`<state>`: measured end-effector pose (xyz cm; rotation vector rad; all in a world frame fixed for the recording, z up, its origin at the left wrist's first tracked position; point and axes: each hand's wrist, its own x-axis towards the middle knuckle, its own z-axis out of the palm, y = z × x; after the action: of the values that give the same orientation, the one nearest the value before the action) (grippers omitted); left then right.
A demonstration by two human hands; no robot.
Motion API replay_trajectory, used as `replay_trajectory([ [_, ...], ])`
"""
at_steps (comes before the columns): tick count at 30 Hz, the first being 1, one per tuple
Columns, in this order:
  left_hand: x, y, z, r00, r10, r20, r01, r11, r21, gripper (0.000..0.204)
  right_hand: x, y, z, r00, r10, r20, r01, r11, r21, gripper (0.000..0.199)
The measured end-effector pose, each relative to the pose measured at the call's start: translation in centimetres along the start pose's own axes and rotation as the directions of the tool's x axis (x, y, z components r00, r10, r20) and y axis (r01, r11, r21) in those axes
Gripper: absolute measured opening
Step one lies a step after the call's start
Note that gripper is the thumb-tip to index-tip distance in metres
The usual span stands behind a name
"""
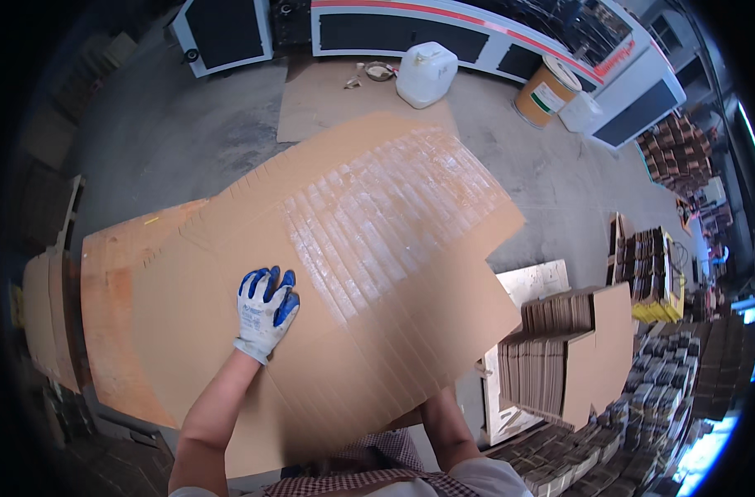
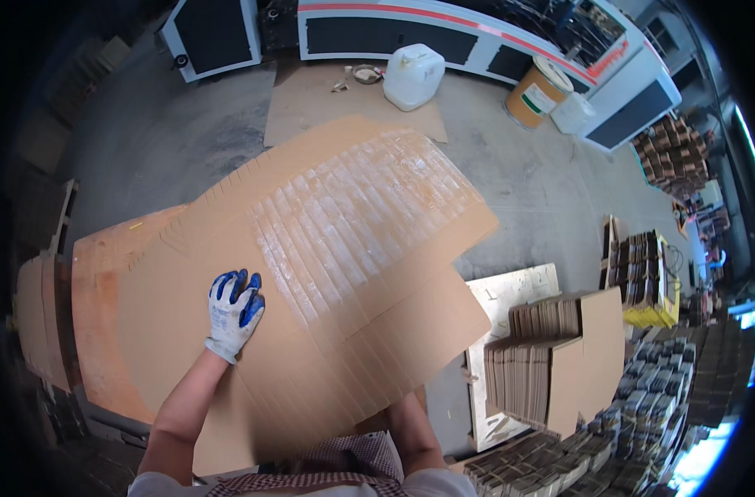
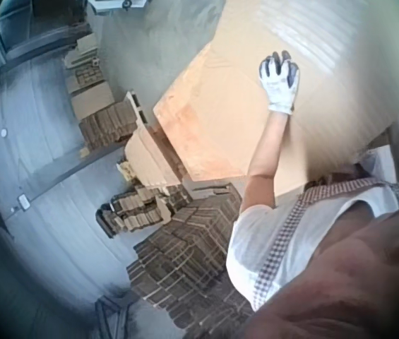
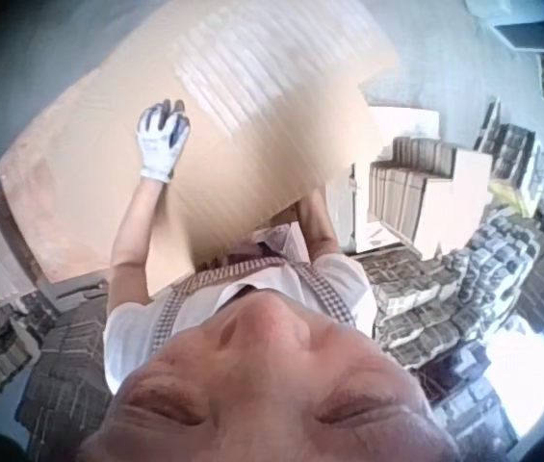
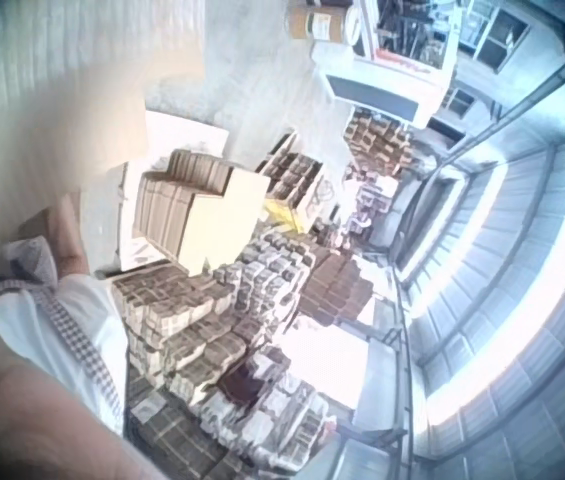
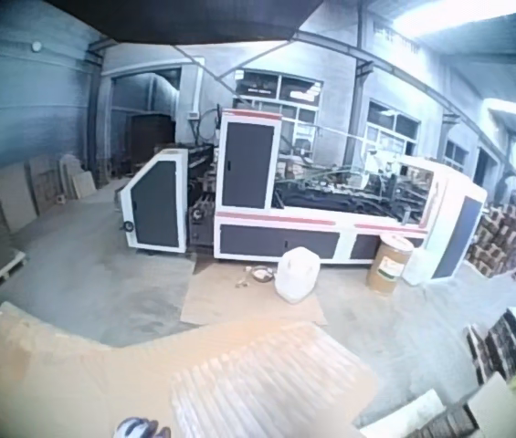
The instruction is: The person applies white glue to a large flat cardboard sheet using a brush, then flips the sheet and continues applying glue to the other side. The person works at a table in a warehouse-like area with stacks of cardboard nearby.
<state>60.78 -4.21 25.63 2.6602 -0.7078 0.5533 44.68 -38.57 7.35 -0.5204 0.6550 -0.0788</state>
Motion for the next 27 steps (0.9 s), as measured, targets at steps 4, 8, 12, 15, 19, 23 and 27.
replay_trajectory([
  [4, 2.9, 2.3, 2.3, 0.991, -0.133, -0.016, 0.133, 0.989, 0.069, 0.047, 6.9, -5.6, 1.0, 0.996, 0.06, 0.062, -0.055, 0.995, -0.081, 0.067],
  [8, 5.4, 4.9, 4.4, 0.975, -0.217, -0.05, 0.222, 0.968, 0.121, 0.046, 13.0, -10.8, 2.3, 0.987, 0.105, 0.122, -0.086, 0.985, -0.15, 0.067],
  [12, 7.3, 7.1, 6.5, 0.956, -0.286, -0.069, 0.294, 0.944, 0.153, 0.043, 17.9, -14.4, 3.1, 0.974, 0.145, 0.173, -0.108, 0.972, -0.207, 0.066],
  [15, 7.7, 7.5, 7.2, 0.95, -0.302, -0.082, 0.312, 0.935, 0.168, 0.044, 20.2, -15.9, 3.2, 0.964, 0.169, 0.203, -0.122, 0.966, -0.226, 0.066],
  [19, 8.1, 7.8, 7.1, 0.95, -0.304, -0.07, 0.312, 0.931, 0.189, 0.044, 21.5, -17.2, 2.9, 0.956, 0.175, 0.234, -0.122, 0.966, -0.226, 0.066],
  [23, 8.9, 8.0, 7.8, 0.954, -0.293, -0.069, 0.3, 0.941, 0.158, 0.042, 20.1, -18.6, 0.9, 0.951, 0.069, 0.302, -0.04, 0.994, -0.104, 0.065],
  [27, 7.4, 7.4, 7.4, 0.94, -0.334, -0.062, 0.34, 0.928, 0.154, 0.043, 10.5, -17.2, 5.1, 0.932, 0.01, 0.362, -0.027, 0.999, 0.042, 0.067],
])
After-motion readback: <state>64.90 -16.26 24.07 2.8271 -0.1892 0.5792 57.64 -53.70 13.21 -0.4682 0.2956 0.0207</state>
